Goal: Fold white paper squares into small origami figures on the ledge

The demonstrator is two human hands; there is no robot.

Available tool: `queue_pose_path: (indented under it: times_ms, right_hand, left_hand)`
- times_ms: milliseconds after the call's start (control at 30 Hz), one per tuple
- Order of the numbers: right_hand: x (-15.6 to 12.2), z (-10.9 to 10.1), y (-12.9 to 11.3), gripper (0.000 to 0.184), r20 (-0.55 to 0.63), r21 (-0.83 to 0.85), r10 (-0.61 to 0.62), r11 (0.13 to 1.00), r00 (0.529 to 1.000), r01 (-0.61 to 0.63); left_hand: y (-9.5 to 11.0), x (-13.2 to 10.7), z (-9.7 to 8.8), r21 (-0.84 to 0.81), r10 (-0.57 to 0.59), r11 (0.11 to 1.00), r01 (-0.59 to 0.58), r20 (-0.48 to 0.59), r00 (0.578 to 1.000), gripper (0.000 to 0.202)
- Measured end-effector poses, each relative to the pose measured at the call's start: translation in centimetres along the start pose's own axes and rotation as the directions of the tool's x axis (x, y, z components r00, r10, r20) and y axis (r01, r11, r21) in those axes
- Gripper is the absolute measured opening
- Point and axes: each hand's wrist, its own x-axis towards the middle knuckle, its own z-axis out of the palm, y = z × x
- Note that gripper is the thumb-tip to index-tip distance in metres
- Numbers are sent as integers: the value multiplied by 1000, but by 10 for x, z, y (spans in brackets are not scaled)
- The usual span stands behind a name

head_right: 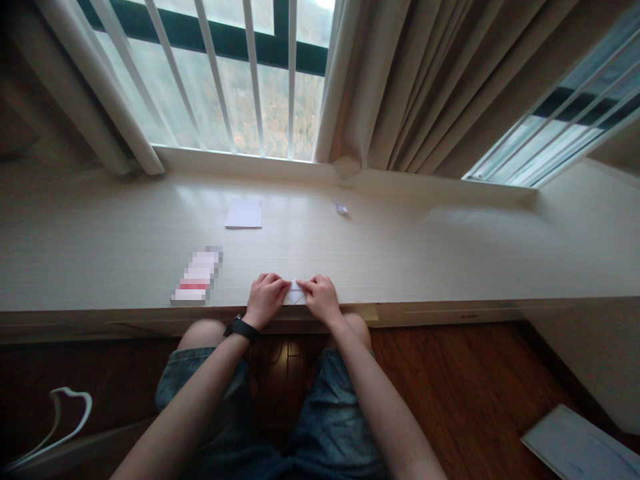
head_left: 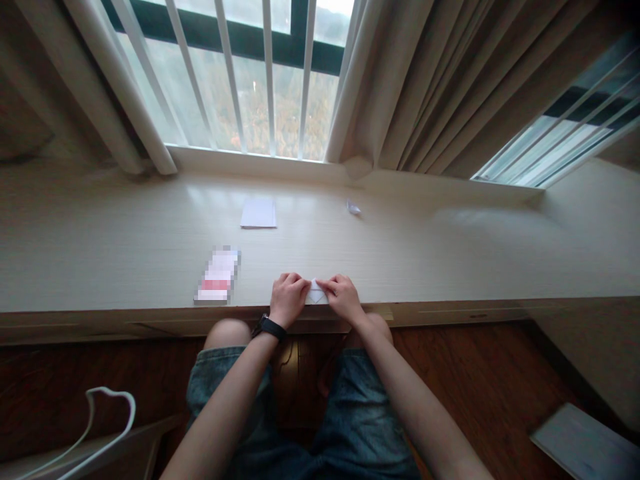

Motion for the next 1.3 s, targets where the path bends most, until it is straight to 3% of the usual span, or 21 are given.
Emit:
queue_pose_path:
  times_ms: [700,1067,1200,1300]
  right_hand:
    - [2,1,-5,27,2,-22,65,998,998,-65]
    - [-2,2,-8,26,-34,-38,77,996,996,-78]
    - [-12,7,-7,31,-136,-69,-34,997,990,24]
    - [-22,10,-9,39,-124,-116,-145,985,982,131]
  left_hand:
    - [5,-13,-15,96,170,979,-180,103,980,28]
    - [1,-29,-20,77,201,976,-206,66,977,33]
    - [0,-31,-19,72,195,977,-199,57,979,34]
    - [-1,-32,-19,71,195,977,-199,60,979,35]
